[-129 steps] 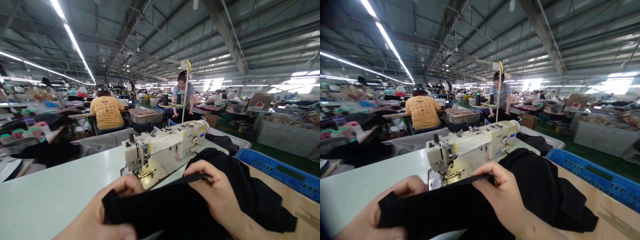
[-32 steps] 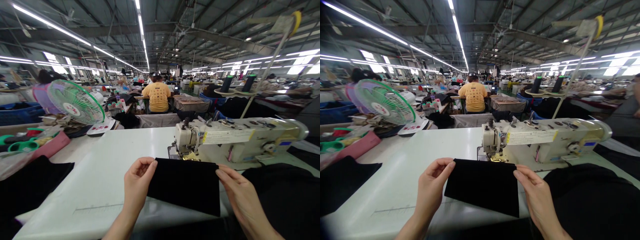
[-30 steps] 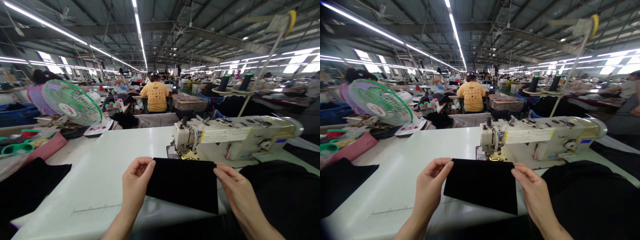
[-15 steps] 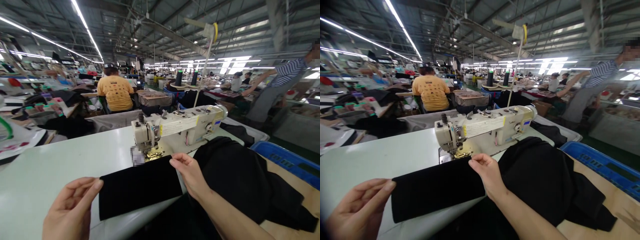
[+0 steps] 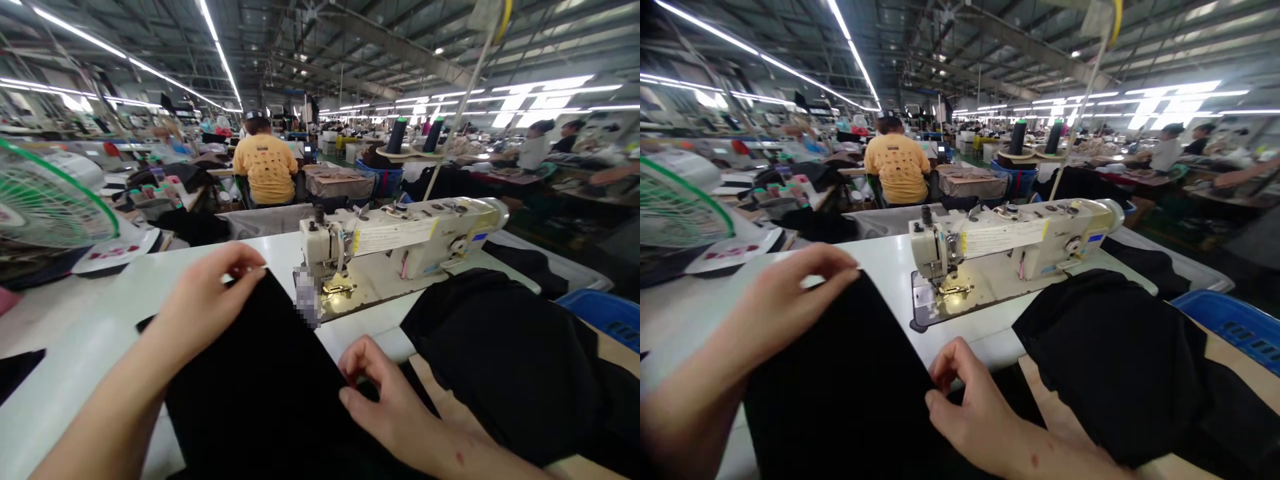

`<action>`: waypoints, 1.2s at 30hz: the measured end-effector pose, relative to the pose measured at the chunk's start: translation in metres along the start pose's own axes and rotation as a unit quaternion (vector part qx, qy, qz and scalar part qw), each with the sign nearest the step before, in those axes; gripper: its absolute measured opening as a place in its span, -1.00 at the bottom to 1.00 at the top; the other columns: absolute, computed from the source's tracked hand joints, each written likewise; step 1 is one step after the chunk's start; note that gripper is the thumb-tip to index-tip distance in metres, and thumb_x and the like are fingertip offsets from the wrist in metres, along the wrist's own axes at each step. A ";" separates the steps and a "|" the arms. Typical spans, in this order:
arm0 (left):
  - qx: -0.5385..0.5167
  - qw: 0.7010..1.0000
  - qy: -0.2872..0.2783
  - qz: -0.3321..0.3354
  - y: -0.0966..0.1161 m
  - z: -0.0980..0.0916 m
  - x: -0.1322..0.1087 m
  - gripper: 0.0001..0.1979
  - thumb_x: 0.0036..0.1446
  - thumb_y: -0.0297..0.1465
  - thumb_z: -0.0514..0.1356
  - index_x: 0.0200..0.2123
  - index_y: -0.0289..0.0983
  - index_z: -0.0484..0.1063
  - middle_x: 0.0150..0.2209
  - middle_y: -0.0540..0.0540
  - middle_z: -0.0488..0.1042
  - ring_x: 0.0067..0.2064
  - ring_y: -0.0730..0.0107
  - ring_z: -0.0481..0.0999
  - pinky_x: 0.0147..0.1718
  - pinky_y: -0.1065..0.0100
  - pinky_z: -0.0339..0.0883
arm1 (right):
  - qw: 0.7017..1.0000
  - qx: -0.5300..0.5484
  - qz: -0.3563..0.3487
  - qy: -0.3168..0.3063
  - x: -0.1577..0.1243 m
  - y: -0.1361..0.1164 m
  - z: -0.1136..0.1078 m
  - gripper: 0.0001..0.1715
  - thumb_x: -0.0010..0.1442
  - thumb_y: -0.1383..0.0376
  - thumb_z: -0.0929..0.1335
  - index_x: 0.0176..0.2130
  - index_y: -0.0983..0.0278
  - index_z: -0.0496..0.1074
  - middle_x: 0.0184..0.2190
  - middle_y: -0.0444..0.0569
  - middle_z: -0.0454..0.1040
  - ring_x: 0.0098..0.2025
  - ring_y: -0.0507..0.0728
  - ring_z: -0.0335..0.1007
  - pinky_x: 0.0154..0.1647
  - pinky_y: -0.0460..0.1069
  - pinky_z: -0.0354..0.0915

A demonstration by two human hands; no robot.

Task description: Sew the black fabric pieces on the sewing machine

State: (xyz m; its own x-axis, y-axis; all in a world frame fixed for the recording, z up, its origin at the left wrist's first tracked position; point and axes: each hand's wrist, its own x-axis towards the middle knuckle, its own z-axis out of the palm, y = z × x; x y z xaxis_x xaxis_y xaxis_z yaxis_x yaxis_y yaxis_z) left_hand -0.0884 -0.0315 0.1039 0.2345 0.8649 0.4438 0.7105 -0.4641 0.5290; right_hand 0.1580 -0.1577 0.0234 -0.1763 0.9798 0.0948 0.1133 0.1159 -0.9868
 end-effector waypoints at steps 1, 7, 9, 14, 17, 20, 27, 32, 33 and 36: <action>-0.020 0.998 -0.056 0.006 -0.002 0.019 0.011 -0.91 0.06 -0.31 0.19 -0.38 -0.18 0.46 -0.41 0.01 0.53 -0.35 0.26 0.49 -0.28 0.23 0.37 | 1.000 -0.023 0.003 0.000 -0.002 0.012 0.003 -0.78 0.07 0.47 0.30 -0.30 0.19 0.25 -0.35 -0.17 0.32 -0.27 0.07 0.29 -0.20 -0.02 0.26; -0.108 0.981 -0.157 -0.031 -0.046 0.140 0.019 -0.97 -0.03 -0.47 0.18 -0.48 -0.24 0.41 -0.50 0.02 0.45 -0.42 0.36 0.44 -0.37 0.34 0.32 | 0.979 -0.196 -0.037 -0.044 -0.003 0.068 -0.004 -0.79 0.15 0.54 0.29 -0.34 0.23 0.33 -0.35 -0.10 0.41 -0.27 0.10 0.37 -0.21 0.00 0.28; -0.112 0.982 -0.149 -0.032 -0.053 0.156 0.012 -0.95 -0.03 -0.49 0.18 -0.49 -0.24 0.39 -0.47 0.02 0.45 -0.39 0.36 0.44 -0.33 0.34 0.33 | 0.964 -0.247 -0.070 -0.064 -0.005 0.075 -0.012 -0.76 0.15 0.57 0.29 -0.27 0.24 0.35 -0.30 -0.07 0.44 -0.23 0.12 0.40 -0.18 0.01 0.31; -0.121 0.982 -0.140 -0.048 -0.055 0.162 0.013 -0.89 -0.04 -0.55 0.14 -0.45 -0.23 0.38 -0.46 0.04 0.43 -0.37 0.38 0.43 -0.30 0.35 0.31 | 0.913 -0.349 -0.192 -0.084 -0.003 0.080 -0.025 -0.73 0.20 0.58 0.26 -0.20 0.26 0.36 -0.26 -0.01 0.47 -0.22 0.16 0.40 -0.21 0.04 0.32; -0.118 0.981 -0.129 -0.085 -0.057 0.170 0.028 -0.87 -0.06 -0.55 0.18 -0.46 -0.21 0.31 -0.50 0.07 0.40 -0.43 0.40 0.41 -0.37 0.37 0.28 | 0.888 -0.393 -0.228 -0.066 0.004 0.081 -0.026 -0.78 0.22 0.55 0.28 -0.24 0.25 0.37 -0.25 0.00 0.45 -0.21 0.18 0.37 -0.23 0.06 0.32; -0.115 0.979 -0.122 -0.118 -0.059 0.180 0.042 -0.79 -0.11 -0.59 0.20 -0.48 -0.20 0.24 -0.54 0.09 0.37 -0.48 0.42 0.39 -0.42 0.38 0.25 | 0.885 -0.391 -0.246 -0.053 0.011 0.084 -0.025 -0.78 0.20 0.56 0.28 -0.24 0.26 0.36 -0.21 0.02 0.46 -0.15 0.20 0.36 -0.14 0.10 0.34; -0.118 0.975 -0.115 -0.146 -0.060 0.187 0.047 -0.73 -0.11 -0.59 0.24 -0.39 -0.20 0.23 -0.52 0.09 0.42 -0.44 0.39 0.46 -0.42 0.39 0.27 | 0.890 -0.370 -0.260 -0.058 0.015 0.087 -0.022 -0.75 0.17 0.57 0.26 -0.23 0.27 0.35 -0.23 0.03 0.47 -0.17 0.19 0.38 -0.16 0.08 0.37; -0.109 0.977 -0.106 -0.151 -0.062 0.190 0.045 -0.72 -0.10 -0.59 0.24 -0.36 -0.20 0.24 -0.52 0.10 0.44 -0.44 0.39 0.48 -0.44 0.40 0.26 | 0.887 -0.375 -0.263 -0.054 0.016 0.086 -0.023 -0.74 0.17 0.58 0.26 -0.23 0.27 0.35 -0.23 0.03 0.48 -0.18 0.19 0.39 -0.17 0.08 0.38; -0.106 0.977 -0.107 -0.149 -0.062 0.190 0.046 -0.73 -0.09 -0.59 0.24 -0.36 -0.20 0.24 -0.52 0.10 0.44 -0.44 0.39 0.48 -0.44 0.40 0.26 | 0.886 -0.378 -0.265 -0.053 0.017 0.086 -0.023 -0.74 0.17 0.58 0.26 -0.23 0.27 0.35 -0.23 0.03 0.48 -0.17 0.19 0.39 -0.17 0.08 0.38; -0.089 0.980 -0.113 -0.137 -0.062 0.189 0.048 -0.76 -0.06 -0.57 0.24 -0.37 -0.20 0.24 -0.52 0.10 0.43 -0.44 0.40 0.48 -0.43 0.41 0.28 | 0.881 -0.385 -0.268 -0.055 0.017 0.087 -0.024 -0.75 0.18 0.57 0.26 -0.23 0.28 0.36 -0.23 0.03 0.48 -0.17 0.19 0.39 -0.15 0.09 0.39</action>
State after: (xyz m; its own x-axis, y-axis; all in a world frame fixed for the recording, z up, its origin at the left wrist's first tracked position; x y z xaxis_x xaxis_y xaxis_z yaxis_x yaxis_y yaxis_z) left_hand 0.0048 0.0751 -0.0441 0.2058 0.9727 0.1071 0.6455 -0.2171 0.7323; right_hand 0.1880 -0.1266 -0.0581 -0.4956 0.7336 0.4650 0.6076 0.6754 -0.4179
